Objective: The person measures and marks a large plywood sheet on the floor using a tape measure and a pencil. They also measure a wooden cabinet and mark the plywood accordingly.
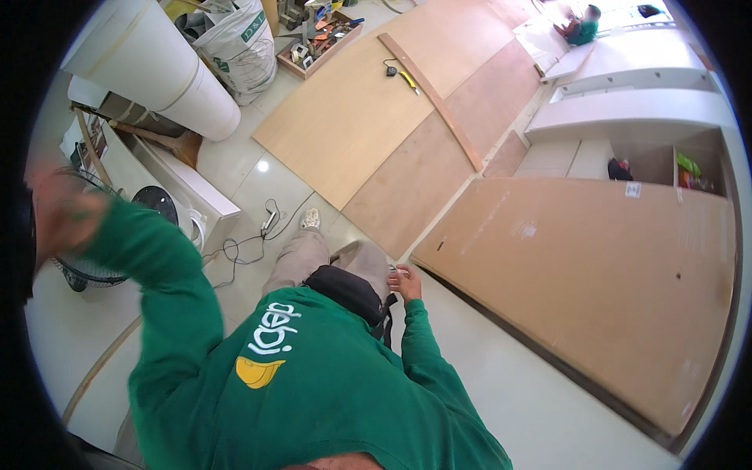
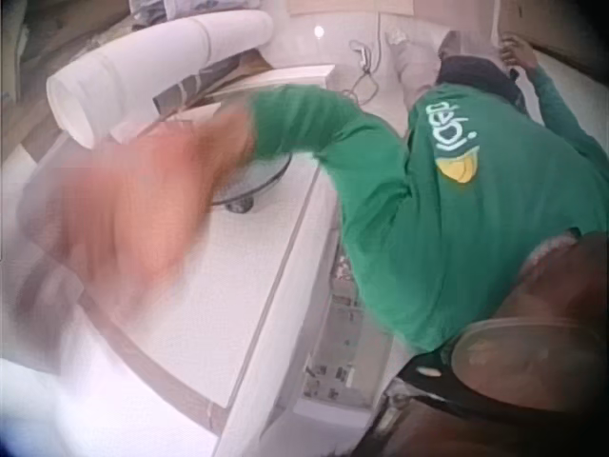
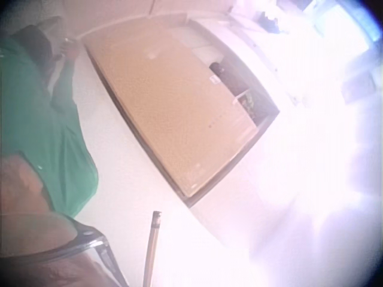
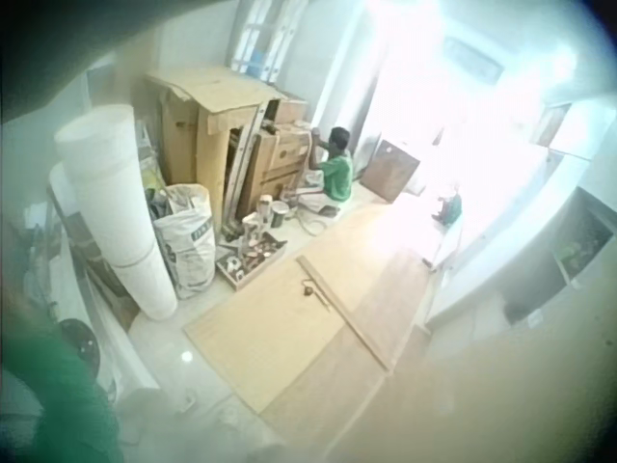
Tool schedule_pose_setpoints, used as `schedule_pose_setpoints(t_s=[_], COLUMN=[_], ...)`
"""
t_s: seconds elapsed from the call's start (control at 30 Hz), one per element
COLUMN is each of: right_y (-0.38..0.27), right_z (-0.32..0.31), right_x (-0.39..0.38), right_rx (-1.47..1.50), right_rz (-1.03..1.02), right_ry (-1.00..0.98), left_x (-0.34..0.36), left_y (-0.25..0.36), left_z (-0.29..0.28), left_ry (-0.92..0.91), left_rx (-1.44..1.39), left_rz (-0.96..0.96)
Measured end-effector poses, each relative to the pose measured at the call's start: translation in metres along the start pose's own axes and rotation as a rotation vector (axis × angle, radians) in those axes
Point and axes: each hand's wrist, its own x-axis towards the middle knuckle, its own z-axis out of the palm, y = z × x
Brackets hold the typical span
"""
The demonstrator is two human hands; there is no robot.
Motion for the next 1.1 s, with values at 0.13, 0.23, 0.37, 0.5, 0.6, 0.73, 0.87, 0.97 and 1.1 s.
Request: schedule_pose_setpoints(t_s=[0.13, 0.23, 0.37, 0.5, 0.6, 0.73, 0.87, 0.97, 1.1], right_y=[-0.052, -0.126, -0.207, -0.299, -0.341, -0.401, -0.446, -0.471, -0.485], right_z=[-0.051, -0.085, -0.141, -0.145, -0.130, -0.087, -0.036, 0.011, 0.072], right_x=[0.069, 0.124, 0.268, 0.447, 0.591, 0.736, 0.869, 0.951, 1.037], right_rx=[0.029, -0.079, -0.302, -0.561, -1.004, -1.365, -1.491, -1.475, -1.593], right_rz=[-0.091, -0.114, -0.210, -0.288, -0.505, -0.659, -0.718, -0.799, -1.000], right_ry=[0.068, 0.035, -0.078, -0.254, -0.412, -0.485, -0.382, -0.262, -0.167], left_x=[-0.239, -0.446, -0.532, -0.539, -0.554, -0.552, -0.565, -0.568, -0.585], left_y=[-0.150, -0.168, -0.159, -0.213, -0.264, -0.316, -0.359, -0.389, -0.413], left_z=[0.084, 0.192, 0.363, 0.463, 0.539, 0.612, 0.655, 0.669, 0.691], left_ry=[0.011, -0.302, -0.606, -0.823, -0.633, -0.516, -0.282, -0.204, -0.091], left_rx=[0.090, -0.082, -0.428, -0.228, 0.029, 0.162, 0.266, 0.292, 0.209], left_rz=[-0.941, -1.377, -1.461, -1.391, -1.397, -1.658, -1.617, -1.594, -1.534])
